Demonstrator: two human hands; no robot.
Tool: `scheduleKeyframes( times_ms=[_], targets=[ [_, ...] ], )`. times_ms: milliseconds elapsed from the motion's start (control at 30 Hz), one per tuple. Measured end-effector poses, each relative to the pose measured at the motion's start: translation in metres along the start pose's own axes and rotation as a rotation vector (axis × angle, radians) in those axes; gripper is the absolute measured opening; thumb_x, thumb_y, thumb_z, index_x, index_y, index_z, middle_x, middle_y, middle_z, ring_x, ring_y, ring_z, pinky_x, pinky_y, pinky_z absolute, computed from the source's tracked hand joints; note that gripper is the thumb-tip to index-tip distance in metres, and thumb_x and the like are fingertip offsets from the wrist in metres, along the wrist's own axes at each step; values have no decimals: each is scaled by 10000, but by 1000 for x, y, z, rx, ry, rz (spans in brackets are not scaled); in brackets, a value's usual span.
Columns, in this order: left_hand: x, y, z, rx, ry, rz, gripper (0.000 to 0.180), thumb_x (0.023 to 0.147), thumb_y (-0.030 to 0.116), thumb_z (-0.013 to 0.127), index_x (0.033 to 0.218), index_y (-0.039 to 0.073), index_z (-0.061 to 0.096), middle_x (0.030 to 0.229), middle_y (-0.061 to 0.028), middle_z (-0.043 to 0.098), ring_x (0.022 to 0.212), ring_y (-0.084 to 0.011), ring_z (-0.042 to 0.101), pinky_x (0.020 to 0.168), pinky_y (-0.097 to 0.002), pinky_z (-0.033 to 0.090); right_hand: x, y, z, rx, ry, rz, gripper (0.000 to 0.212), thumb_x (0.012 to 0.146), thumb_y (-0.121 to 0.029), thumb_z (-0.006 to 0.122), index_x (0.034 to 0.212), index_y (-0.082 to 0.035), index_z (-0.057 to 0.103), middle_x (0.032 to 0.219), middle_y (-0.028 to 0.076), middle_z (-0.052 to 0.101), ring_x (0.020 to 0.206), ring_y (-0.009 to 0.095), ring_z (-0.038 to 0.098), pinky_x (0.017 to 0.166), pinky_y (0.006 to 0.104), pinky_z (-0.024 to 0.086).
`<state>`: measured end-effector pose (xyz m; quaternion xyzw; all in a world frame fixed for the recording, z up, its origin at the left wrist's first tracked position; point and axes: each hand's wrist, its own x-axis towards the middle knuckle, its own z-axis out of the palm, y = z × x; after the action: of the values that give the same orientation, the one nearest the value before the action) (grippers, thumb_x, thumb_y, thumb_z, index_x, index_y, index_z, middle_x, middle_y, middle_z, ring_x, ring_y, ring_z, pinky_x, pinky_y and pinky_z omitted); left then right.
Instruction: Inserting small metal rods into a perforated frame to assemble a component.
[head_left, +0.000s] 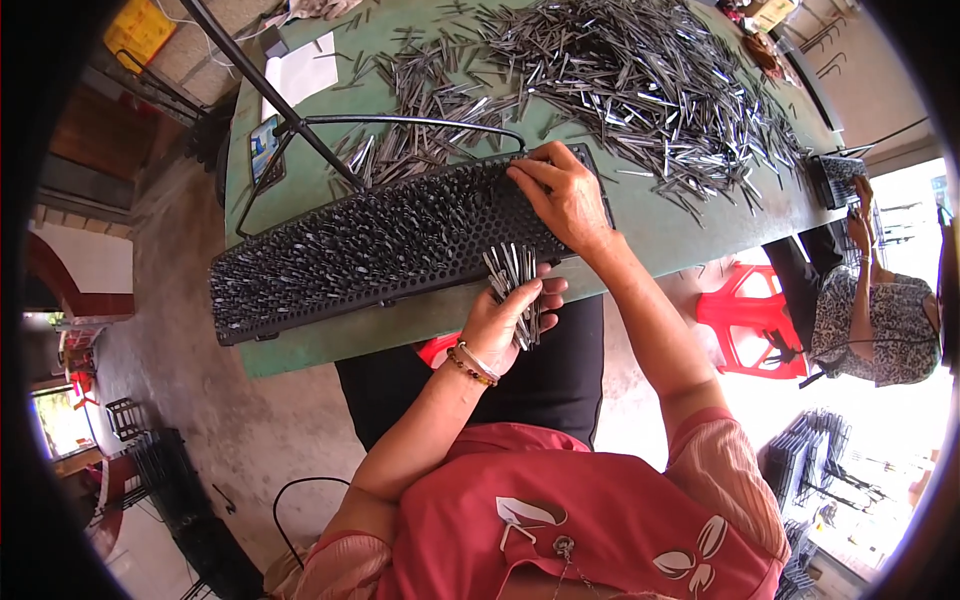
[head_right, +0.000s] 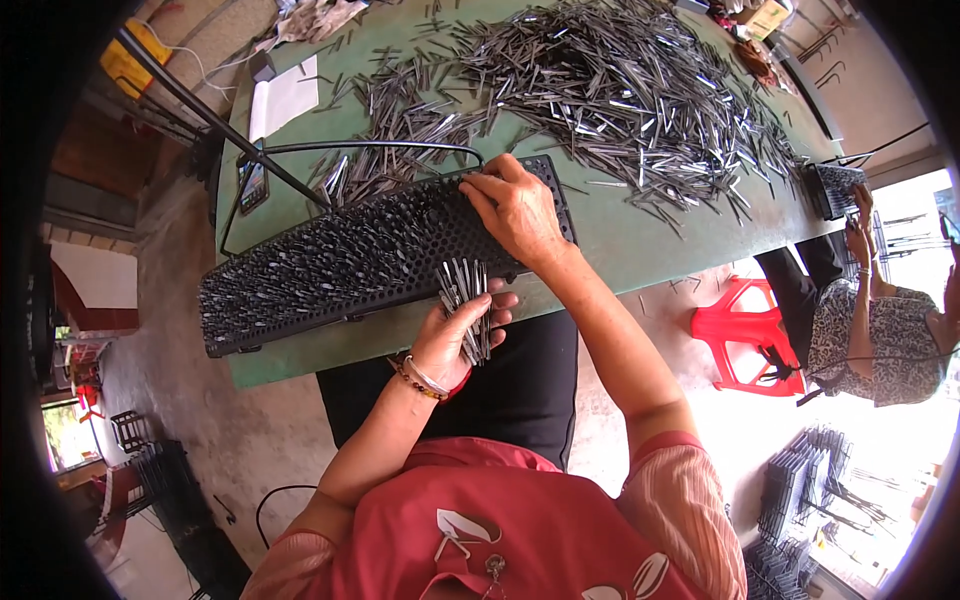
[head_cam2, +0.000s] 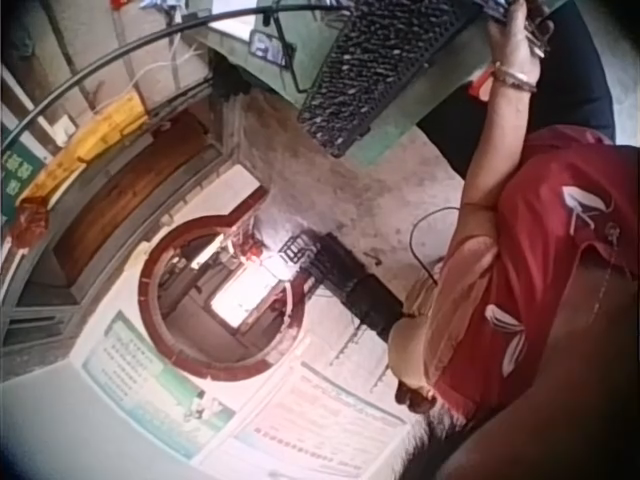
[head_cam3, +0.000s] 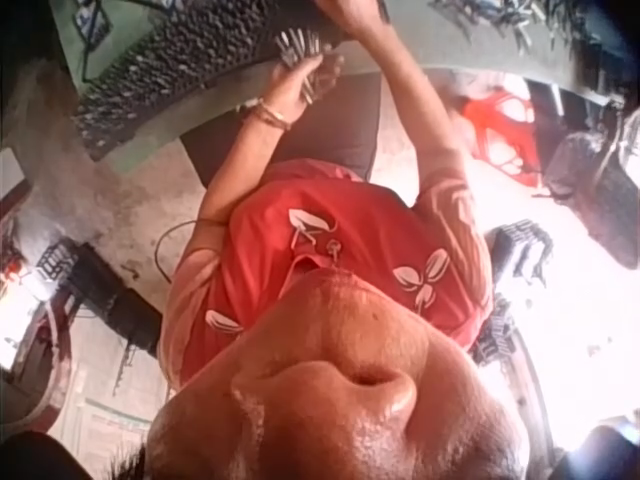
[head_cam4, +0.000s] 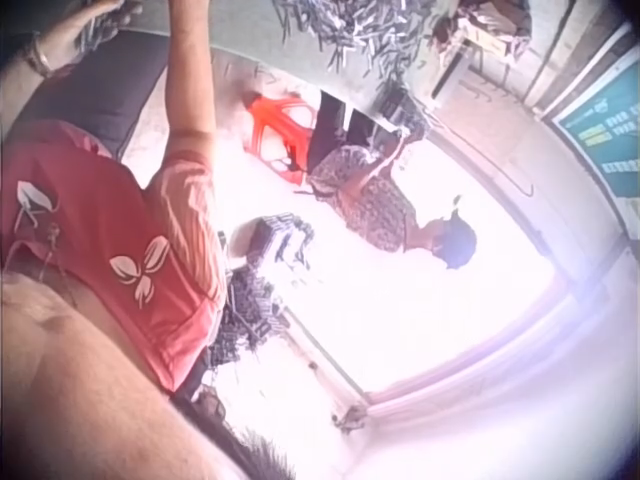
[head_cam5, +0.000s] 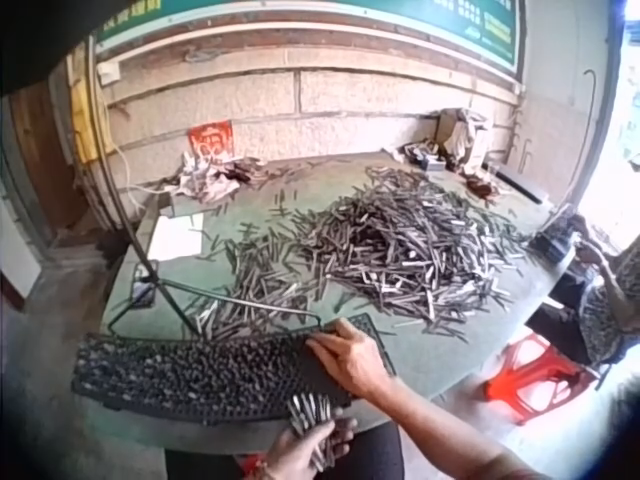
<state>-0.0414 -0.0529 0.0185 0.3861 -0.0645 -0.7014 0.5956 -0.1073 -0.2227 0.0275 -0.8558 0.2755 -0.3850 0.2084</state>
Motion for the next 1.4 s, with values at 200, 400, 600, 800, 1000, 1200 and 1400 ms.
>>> scheduleKeyframes(
  times_ms=[200, 400, 600, 800, 1000, 1200, 1400],
  targets=[
    [0, 1, 1, 33, 8, 46, 247, 908, 173, 565, 1115, 42, 532, 1006, -114, 652, 826, -159, 621, 661, -278, 512, 1, -9, -4, -128, 14, -88, 152, 800, -150, 678, 896, -33, 682, 814, 95, 577, 673, 257, 597, 612, 325, 480],
    [1, 3, -2, 49, -12, 141, 255, 912, 175, 556, 1121, 30, 534, 1004, -114, 653, 808, -155, 618, 637, -264, 502, -17, -28, -41, 410, -523, 391, 251, 849, -221, 672, 849, 30, 675, 655, 36, 612, 631, 43, 527, 534, 245, 424],
    [0, 6, 4, 18, -6, 139, 245, 916, 166, 543, 1123, 33, 544, 998, -111, 655, 787, -144, 615, 606, -257, 495, -21, -30, -48, 574, -529, 642, 244, 851, -200, 669, 839, 44, 679, 600, -5, 571, 547, 42, 480, 477, 218, 385],
    [2, 2, 0, -68, 67, 108, 189, 915, 153, 542, 1075, 54, 561, 956, -106, 655, 691, -112, 581, 547, -238, 464, -4, -27, -39, 535, -189, 579, 246, 869, -207, 649, 935, 30, 668, 642, -13, 570, 539, 39, 461, 472, 209, 362],
    [2, -1, 1, -44, 92, 111, 154, 912, 142, 549, 1041, 60, 566, 897, -93, 648, 666, -95, 555, 532, -227, 446, 7, -10, -16, 487, -54, 457, 205, 883, -185, 629, 960, 2, 665, 687, -14, 580, 576, 37, 468, 504, 208, 373],
    [0, -2, -1, -36, 85, 104, 149, 913, 144, 550, 1037, 62, 563, 893, -90, 645, 674, -90, 552, 531, -222, 445, 8, -1, -10, 255, -80, 115, 153, 856, -102, 618, 967, 0, 651, 853, 96, 632, 749, 190, 605, 666, 278, 460],
    [-1, -2, 0, -28, 77, 101, 163, 912, 152, 553, 1043, 56, 566, 897, -92, 646, 674, -91, 553, 531, -219, 446, 10, -3, -11, 231, -132, -16, 159, 839, -87, 619, 969, 2, 644, 894, 122, 631, 805, 272, 619, 725, 320, 483]
  ],
)
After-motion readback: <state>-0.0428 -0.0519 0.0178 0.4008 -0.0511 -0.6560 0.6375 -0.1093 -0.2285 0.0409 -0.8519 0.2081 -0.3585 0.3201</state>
